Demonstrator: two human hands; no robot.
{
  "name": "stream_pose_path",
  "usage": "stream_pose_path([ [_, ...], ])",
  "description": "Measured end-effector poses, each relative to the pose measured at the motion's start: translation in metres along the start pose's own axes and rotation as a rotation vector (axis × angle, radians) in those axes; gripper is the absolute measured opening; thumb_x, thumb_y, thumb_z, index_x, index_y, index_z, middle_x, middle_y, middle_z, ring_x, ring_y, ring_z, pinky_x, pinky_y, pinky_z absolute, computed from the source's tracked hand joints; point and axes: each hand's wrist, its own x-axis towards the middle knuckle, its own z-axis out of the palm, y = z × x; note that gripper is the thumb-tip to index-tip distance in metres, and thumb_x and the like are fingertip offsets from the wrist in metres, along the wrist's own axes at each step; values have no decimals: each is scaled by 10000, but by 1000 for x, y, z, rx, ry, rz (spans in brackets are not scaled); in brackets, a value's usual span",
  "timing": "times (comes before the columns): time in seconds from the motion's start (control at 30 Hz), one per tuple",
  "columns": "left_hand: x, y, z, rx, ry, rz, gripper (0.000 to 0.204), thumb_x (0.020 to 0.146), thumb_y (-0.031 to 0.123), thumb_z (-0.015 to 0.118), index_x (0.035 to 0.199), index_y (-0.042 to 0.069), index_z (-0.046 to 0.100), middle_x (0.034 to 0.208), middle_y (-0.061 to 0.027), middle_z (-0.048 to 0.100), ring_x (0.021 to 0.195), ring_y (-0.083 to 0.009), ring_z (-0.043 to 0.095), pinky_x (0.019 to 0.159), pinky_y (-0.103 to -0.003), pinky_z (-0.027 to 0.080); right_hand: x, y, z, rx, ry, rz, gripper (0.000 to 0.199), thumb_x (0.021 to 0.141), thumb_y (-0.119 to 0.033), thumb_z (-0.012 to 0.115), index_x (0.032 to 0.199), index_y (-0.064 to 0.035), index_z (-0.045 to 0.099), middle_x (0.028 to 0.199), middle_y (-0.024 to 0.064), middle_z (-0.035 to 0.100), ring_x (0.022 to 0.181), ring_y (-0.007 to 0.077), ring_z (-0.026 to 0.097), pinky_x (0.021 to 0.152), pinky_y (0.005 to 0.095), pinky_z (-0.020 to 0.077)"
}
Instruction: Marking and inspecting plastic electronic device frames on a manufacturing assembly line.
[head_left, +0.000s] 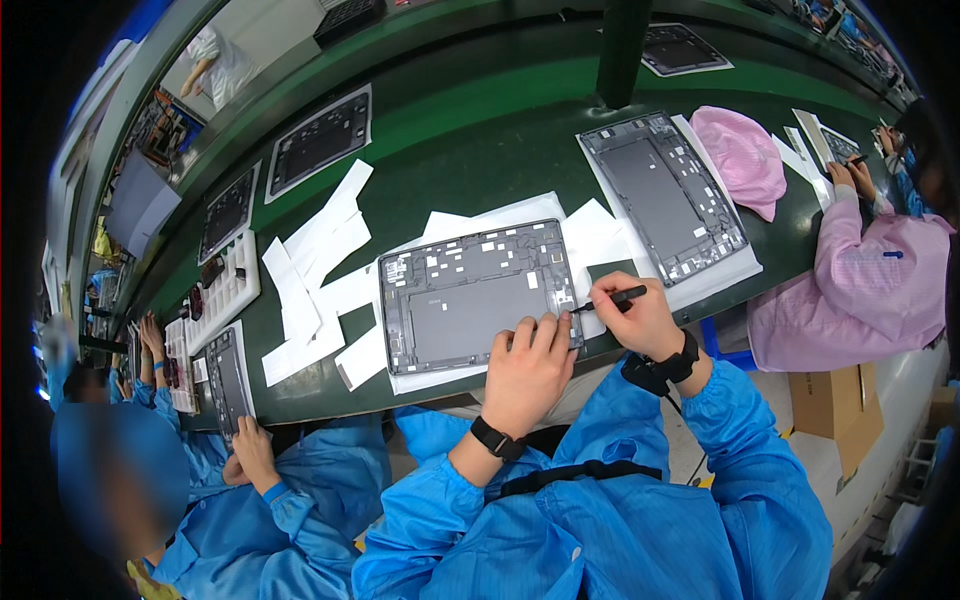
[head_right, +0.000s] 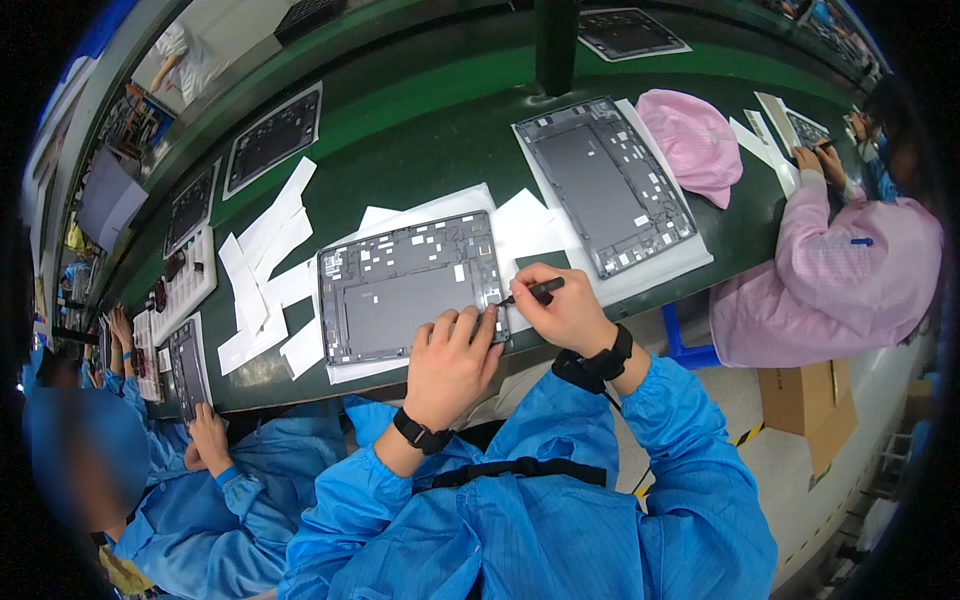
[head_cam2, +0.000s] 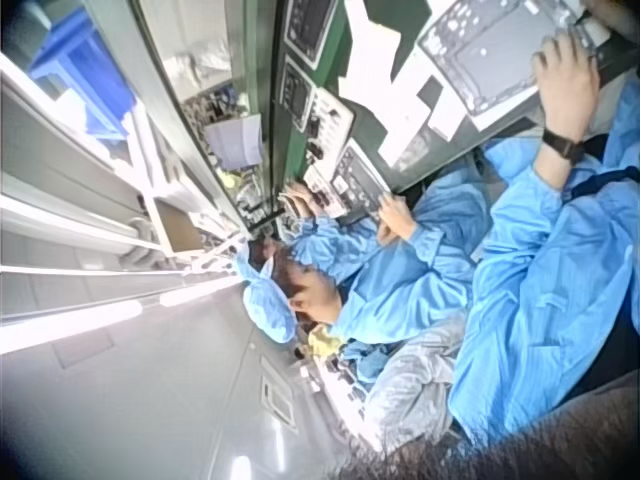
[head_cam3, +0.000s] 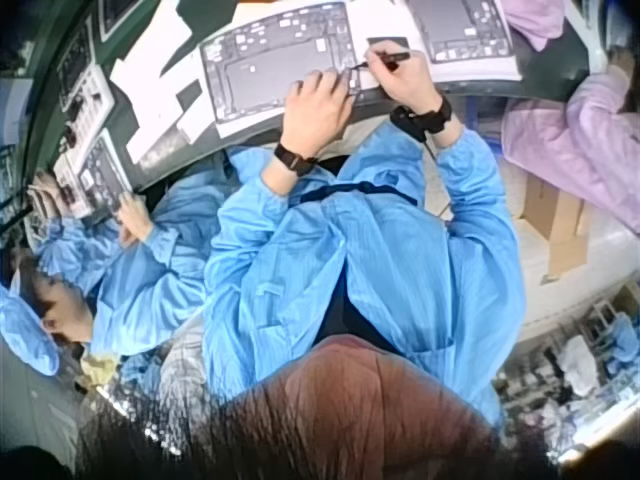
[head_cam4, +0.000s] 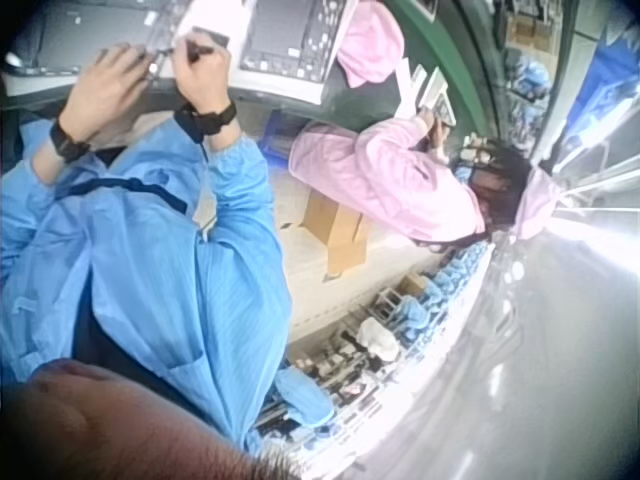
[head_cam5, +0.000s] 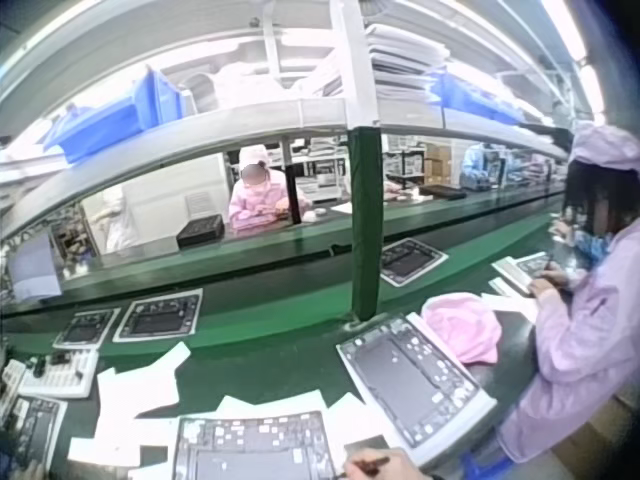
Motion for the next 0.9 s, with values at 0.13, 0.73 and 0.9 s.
stream_pose_path([
  [0.13,3,-1,-3,115,-58,83,436,841,290,653,1209,59,612,1004,-33,553,942,-189,539,776,-344,436,-7,13,2,406,289,291,175,957,-139,580,834,-21,621,669,24,605,564,64,541,507,223,410],
  [0.73,-56,-154,-32,-84,145,-903,327,909,262,595,911,-65,608,903,-262,616,849,-433,605,765,-506,488,30,-32,34,-723,-164,293,355,854,-271,638,793,79,645,770,311,645,757,469,651,714,505,535],
  [0.9,-52,-158,-29,-56,73,-828,264,913,189,569,860,-66,614,891,-252,631,874,-426,596,795,-504,470,25,-29,42,-761,-102,238,261,849,-182,601,779,66,643,764,295,648,746,456,652,721,520,528],
])
